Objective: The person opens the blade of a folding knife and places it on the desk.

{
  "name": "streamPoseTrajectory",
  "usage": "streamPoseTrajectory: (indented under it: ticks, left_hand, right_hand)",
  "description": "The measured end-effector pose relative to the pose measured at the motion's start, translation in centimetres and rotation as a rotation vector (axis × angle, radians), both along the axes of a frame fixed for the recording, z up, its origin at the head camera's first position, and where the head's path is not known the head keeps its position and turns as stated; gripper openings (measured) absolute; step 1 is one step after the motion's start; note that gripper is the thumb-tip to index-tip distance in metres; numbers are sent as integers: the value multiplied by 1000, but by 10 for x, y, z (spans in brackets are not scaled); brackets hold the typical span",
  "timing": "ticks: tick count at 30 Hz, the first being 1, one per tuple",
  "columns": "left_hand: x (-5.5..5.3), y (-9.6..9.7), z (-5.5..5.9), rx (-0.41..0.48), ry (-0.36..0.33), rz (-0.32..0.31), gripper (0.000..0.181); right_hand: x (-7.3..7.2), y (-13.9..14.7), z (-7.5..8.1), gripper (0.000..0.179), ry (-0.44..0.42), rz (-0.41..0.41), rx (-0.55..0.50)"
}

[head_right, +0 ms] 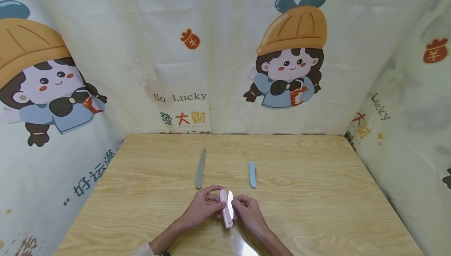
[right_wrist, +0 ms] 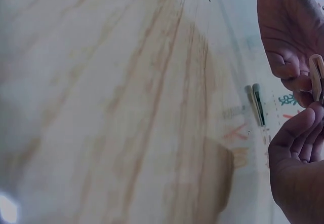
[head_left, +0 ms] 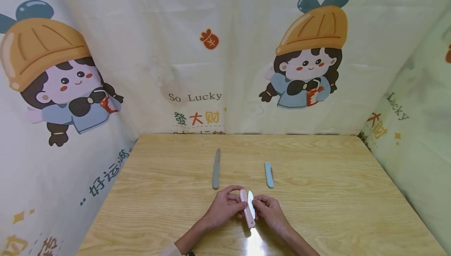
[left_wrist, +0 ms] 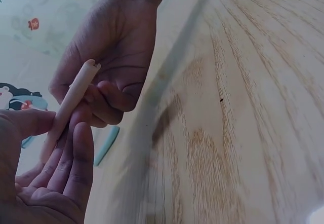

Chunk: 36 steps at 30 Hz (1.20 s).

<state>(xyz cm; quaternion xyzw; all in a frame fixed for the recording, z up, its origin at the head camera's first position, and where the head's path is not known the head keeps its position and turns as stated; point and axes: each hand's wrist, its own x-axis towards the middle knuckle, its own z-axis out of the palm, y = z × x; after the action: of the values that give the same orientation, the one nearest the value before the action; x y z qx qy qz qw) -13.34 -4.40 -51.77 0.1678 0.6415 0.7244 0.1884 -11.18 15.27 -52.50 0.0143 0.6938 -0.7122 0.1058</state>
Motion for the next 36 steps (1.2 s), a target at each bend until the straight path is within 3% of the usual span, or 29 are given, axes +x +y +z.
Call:
streamPoseTrajectory:
  ticks: [13, 20, 25, 36]
  left_hand:
    - [0, 3, -1, -8, -4, 95, 52]
    - [-1, -2, -1, -5, -2, 55, 51]
    - [-1, -4, -1, -11, 19, 28, 52]
    - [3, -7, -1, 7, -37, 51, 50]
  right_hand:
    - [-2, 1, 1, 19, 16, -33, -26]
    - [0, 3, -2, 24, 0, -10, -96]
    - [0, 4, -1, 35, 11, 51, -95]
    - [1, 7, 3, 36, 5, 124, -60]
